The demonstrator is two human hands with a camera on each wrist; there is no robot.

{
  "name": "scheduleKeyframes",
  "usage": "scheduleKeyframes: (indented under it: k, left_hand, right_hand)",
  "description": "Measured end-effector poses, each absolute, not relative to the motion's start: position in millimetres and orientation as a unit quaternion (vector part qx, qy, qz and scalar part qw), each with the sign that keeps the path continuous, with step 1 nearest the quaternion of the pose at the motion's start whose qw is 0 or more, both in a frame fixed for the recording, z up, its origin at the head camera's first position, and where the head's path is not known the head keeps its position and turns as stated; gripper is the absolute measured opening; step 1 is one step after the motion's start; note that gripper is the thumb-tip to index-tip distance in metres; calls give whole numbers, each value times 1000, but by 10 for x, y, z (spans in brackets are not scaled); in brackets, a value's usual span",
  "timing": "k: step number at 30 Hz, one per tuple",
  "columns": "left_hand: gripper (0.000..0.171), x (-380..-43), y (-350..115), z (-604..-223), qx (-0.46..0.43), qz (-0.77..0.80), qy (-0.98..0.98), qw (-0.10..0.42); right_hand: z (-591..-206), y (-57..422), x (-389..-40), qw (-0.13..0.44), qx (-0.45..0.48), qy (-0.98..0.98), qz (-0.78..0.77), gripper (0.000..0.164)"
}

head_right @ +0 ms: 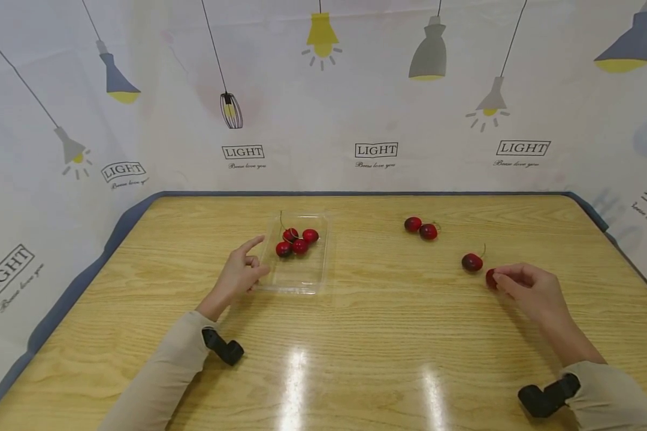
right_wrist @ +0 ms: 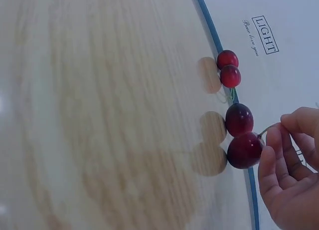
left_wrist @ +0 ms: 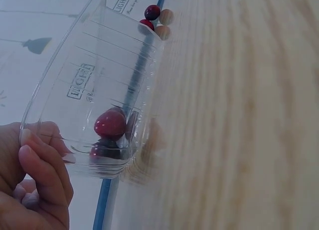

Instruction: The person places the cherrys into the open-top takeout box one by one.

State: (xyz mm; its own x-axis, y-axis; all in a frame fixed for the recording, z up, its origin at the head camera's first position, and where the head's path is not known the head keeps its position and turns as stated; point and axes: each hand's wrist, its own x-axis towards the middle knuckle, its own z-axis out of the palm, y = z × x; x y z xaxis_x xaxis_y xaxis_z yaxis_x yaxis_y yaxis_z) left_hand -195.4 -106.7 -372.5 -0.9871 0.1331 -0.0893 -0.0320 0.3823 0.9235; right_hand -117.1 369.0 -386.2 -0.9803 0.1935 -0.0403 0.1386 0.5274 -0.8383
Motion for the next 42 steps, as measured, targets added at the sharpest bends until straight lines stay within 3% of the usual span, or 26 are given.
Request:
scheduleKeyframes:
  k: [11,42]
  left_hand:
    - [67,-1945,-1071,-3701,40,547,833,75]
    - [65,-1954,-1073,-3713,39,543,835,79]
  right_hand:
    - [-4281,3978,-1386,60,-90,-892,438,47]
    - [-4172,3641,-1649,70,18,-880,469,34]
